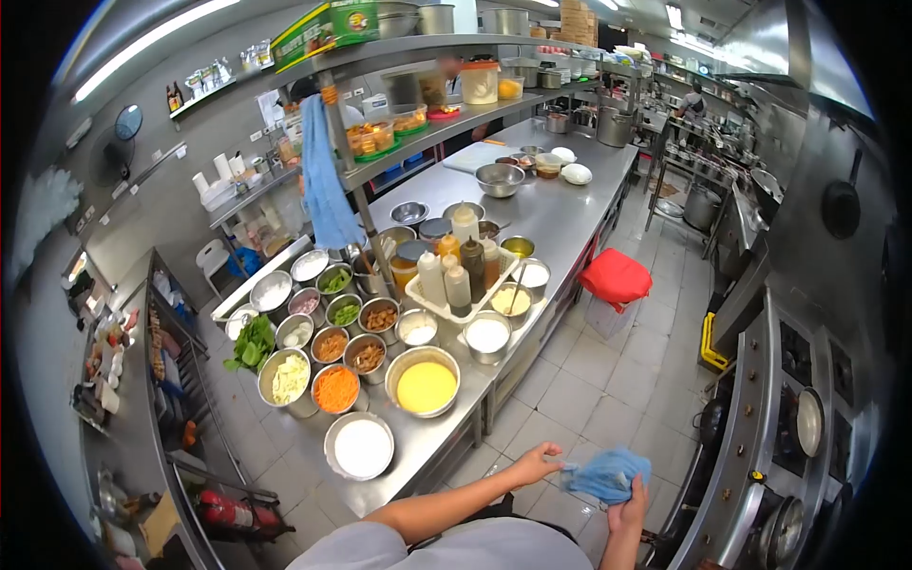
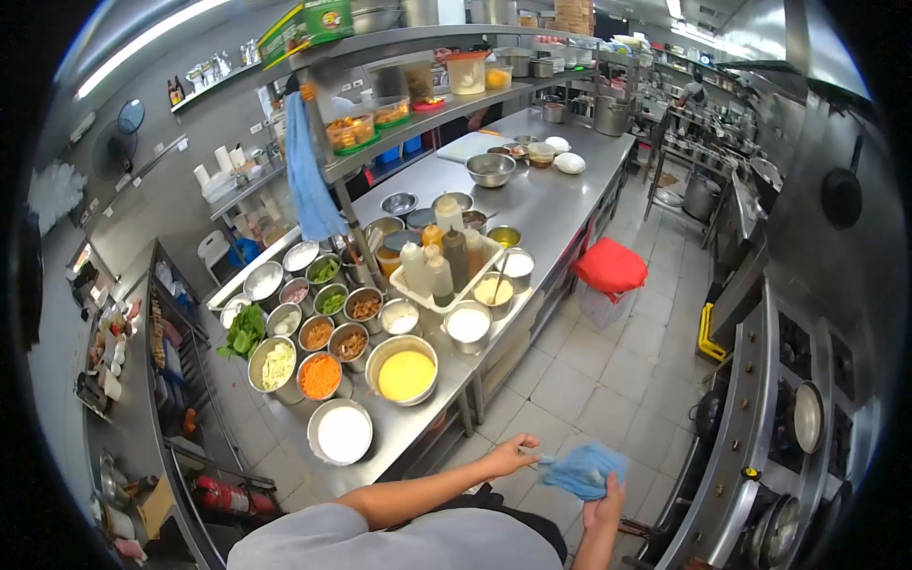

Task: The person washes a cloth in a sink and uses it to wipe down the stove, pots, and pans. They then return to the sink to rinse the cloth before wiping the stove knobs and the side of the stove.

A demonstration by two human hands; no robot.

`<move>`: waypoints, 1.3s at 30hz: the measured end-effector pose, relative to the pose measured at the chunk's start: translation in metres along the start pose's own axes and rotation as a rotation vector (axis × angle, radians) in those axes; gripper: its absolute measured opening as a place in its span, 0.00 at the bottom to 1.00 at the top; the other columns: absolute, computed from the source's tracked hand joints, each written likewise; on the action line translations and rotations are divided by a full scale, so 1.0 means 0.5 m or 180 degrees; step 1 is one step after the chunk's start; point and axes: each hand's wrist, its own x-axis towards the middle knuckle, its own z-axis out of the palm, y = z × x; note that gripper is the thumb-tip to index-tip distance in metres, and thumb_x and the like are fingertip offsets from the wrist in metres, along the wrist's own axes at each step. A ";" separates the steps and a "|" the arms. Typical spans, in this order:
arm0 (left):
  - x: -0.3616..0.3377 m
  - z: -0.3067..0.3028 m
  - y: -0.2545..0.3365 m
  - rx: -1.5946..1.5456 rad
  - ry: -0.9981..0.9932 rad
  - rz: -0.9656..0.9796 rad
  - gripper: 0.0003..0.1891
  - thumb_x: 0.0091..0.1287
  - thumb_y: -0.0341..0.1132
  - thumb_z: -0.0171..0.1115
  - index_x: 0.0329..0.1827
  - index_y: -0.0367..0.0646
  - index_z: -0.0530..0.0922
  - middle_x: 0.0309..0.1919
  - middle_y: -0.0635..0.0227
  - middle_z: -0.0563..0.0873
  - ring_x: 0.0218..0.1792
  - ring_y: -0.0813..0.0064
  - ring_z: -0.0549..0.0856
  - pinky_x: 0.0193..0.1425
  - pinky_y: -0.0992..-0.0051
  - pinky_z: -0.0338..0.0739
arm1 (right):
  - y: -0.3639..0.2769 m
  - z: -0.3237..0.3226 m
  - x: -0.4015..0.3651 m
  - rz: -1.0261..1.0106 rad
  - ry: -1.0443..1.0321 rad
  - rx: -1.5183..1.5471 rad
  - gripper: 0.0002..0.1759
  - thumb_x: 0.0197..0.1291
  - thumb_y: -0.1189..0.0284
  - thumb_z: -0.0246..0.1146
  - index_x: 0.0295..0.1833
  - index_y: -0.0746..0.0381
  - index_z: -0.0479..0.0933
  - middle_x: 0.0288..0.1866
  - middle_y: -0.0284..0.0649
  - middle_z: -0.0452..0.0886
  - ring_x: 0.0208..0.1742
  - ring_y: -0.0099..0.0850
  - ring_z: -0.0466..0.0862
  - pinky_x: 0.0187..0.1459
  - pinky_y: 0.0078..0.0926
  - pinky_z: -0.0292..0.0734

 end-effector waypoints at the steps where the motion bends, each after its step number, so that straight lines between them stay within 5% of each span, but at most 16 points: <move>1: 0.011 -0.009 0.005 0.0252 0.0335 -0.0067 0.27 0.62 0.48 0.64 0.57 0.36 0.73 0.53 0.58 0.80 0.55 0.69 0.77 0.60 0.73 0.69 | -0.011 0.024 0.018 -0.0033 -0.0042 -0.0055 0.25 0.63 0.70 0.58 0.64 0.62 0.63 0.59 0.44 0.73 0.59 0.39 0.74 0.60 0.40 0.69; 4: 0.044 -0.018 0.030 0.0217 -0.0596 -0.0161 0.30 0.63 0.50 0.61 0.60 0.36 0.72 0.56 0.57 0.78 0.56 0.67 0.76 0.63 0.73 0.66 | -0.010 0.043 0.075 0.0149 -0.0254 -0.0263 0.28 0.59 0.76 0.57 0.66 0.62 0.60 0.60 0.43 0.71 0.59 0.38 0.73 0.60 0.39 0.69; 8: 0.115 -0.010 0.072 0.0227 -0.0845 -0.0192 0.30 0.64 0.53 0.59 0.61 0.37 0.72 0.57 0.58 0.78 0.57 0.67 0.75 0.64 0.72 0.65 | 0.004 0.070 0.163 0.0581 -0.0852 -0.0530 0.28 0.54 0.81 0.58 0.62 0.63 0.64 0.54 0.41 0.75 0.54 0.34 0.76 0.56 0.33 0.71; 10: 0.162 -0.008 0.095 -0.0586 -0.1027 -0.0420 0.30 0.65 0.53 0.58 0.60 0.37 0.72 0.57 0.59 0.77 0.57 0.67 0.75 0.64 0.71 0.65 | 0.007 0.057 0.209 0.0952 -0.1156 -0.1479 0.24 0.52 0.82 0.60 0.57 0.65 0.68 0.49 0.40 0.78 0.50 0.30 0.78 0.53 0.27 0.72; 13: 0.234 0.015 0.103 -0.0624 -0.0242 0.0205 0.26 0.65 0.54 0.58 0.52 0.38 0.78 0.45 0.66 0.83 0.47 0.79 0.78 0.54 0.75 0.71 | -0.019 0.064 0.285 0.0937 -0.0916 -0.2012 0.23 0.50 0.82 0.63 0.54 0.66 0.71 0.47 0.37 0.78 0.48 0.26 0.77 0.51 0.25 0.72; 15: 0.303 0.013 0.029 0.0772 0.0038 0.0001 0.26 0.63 0.54 0.60 0.48 0.37 0.79 0.36 0.69 0.83 0.36 0.81 0.79 0.42 0.76 0.74 | -0.040 0.027 0.342 0.0913 -0.0704 -0.2637 0.19 0.53 0.78 0.65 0.52 0.67 0.72 0.44 0.37 0.79 0.45 0.25 0.77 0.47 0.24 0.73; 16: 0.297 0.006 0.175 -0.0103 0.0119 -0.0445 0.27 0.61 0.54 0.62 0.46 0.35 0.80 0.31 0.68 0.82 0.31 0.79 0.78 0.35 0.74 0.74 | -0.039 -0.012 0.383 0.1005 -0.0552 -0.2866 0.19 0.54 0.75 0.65 0.51 0.67 0.72 0.42 0.37 0.79 0.42 0.25 0.77 0.45 0.25 0.73; 18: 0.392 0.032 0.074 -0.0731 0.0349 -0.0869 0.26 0.64 0.52 0.60 0.47 0.34 0.79 0.36 0.65 0.83 0.35 0.76 0.80 0.39 0.73 0.76 | -0.039 -0.093 0.463 0.1017 -0.0340 -0.2900 0.18 0.55 0.71 0.66 0.49 0.67 0.73 0.39 0.37 0.79 0.40 0.25 0.77 0.44 0.25 0.74; 21: 0.476 0.048 0.087 -0.0823 0.0467 -0.1011 0.27 0.62 0.50 0.63 0.52 0.32 0.76 0.43 0.59 0.83 0.43 0.70 0.83 0.49 0.71 0.76 | -0.108 -0.096 0.548 0.0714 0.0052 -0.2595 0.16 0.56 0.71 0.66 0.47 0.66 0.72 0.38 0.37 0.79 0.40 0.25 0.77 0.44 0.25 0.74; 24: 0.543 0.064 0.113 -0.1069 0.0540 -0.1122 0.24 0.63 0.47 0.63 0.51 0.34 0.76 0.41 0.61 0.84 0.42 0.72 0.83 0.49 0.72 0.76 | -0.129 -0.159 0.653 0.0206 0.0143 -0.2378 0.13 0.60 0.72 0.62 0.48 0.66 0.71 0.41 0.38 0.78 0.42 0.25 0.76 0.46 0.25 0.73; 27: 0.600 0.065 0.122 -0.1552 0.1018 -0.1028 0.18 0.65 0.43 0.62 0.48 0.38 0.77 0.38 0.64 0.84 0.39 0.74 0.82 0.46 0.73 0.76 | -0.173 -0.164 0.678 -0.0018 0.0270 -0.2611 0.13 0.61 0.72 0.61 0.49 0.66 0.70 0.43 0.38 0.78 0.42 0.25 0.76 0.46 0.26 0.73; 31: 0.695 0.086 0.123 -0.1532 0.0891 -0.0978 0.13 0.65 0.41 0.61 0.43 0.41 0.78 0.34 0.69 0.83 0.35 0.78 0.80 0.40 0.74 0.75 | -0.196 -0.200 0.666 0.0175 0.0391 -0.2538 0.13 0.61 0.71 0.62 0.47 0.66 0.71 0.42 0.38 0.78 0.42 0.25 0.77 0.47 0.26 0.73; 33: 0.731 0.101 0.131 -0.1299 0.0809 -0.0912 0.11 0.65 0.41 0.61 0.40 0.42 0.78 0.32 0.70 0.82 0.33 0.79 0.79 0.38 0.75 0.74 | -0.194 -0.244 0.700 -0.0339 0.0481 -0.3551 0.12 0.60 0.70 0.62 0.44 0.66 0.71 0.38 0.39 0.78 0.39 0.25 0.76 0.44 0.26 0.73; 39: 0.809 0.125 0.198 -0.1025 0.0806 -0.0556 0.10 0.67 0.41 0.58 0.36 0.44 0.77 0.24 0.76 0.77 0.25 0.83 0.73 0.30 0.77 0.69 | -0.310 -0.131 0.691 -0.0940 0.0737 -0.3356 0.17 0.59 0.63 0.63 0.41 0.65 0.70 0.29 0.48 0.75 0.29 0.33 0.74 0.33 0.32 0.71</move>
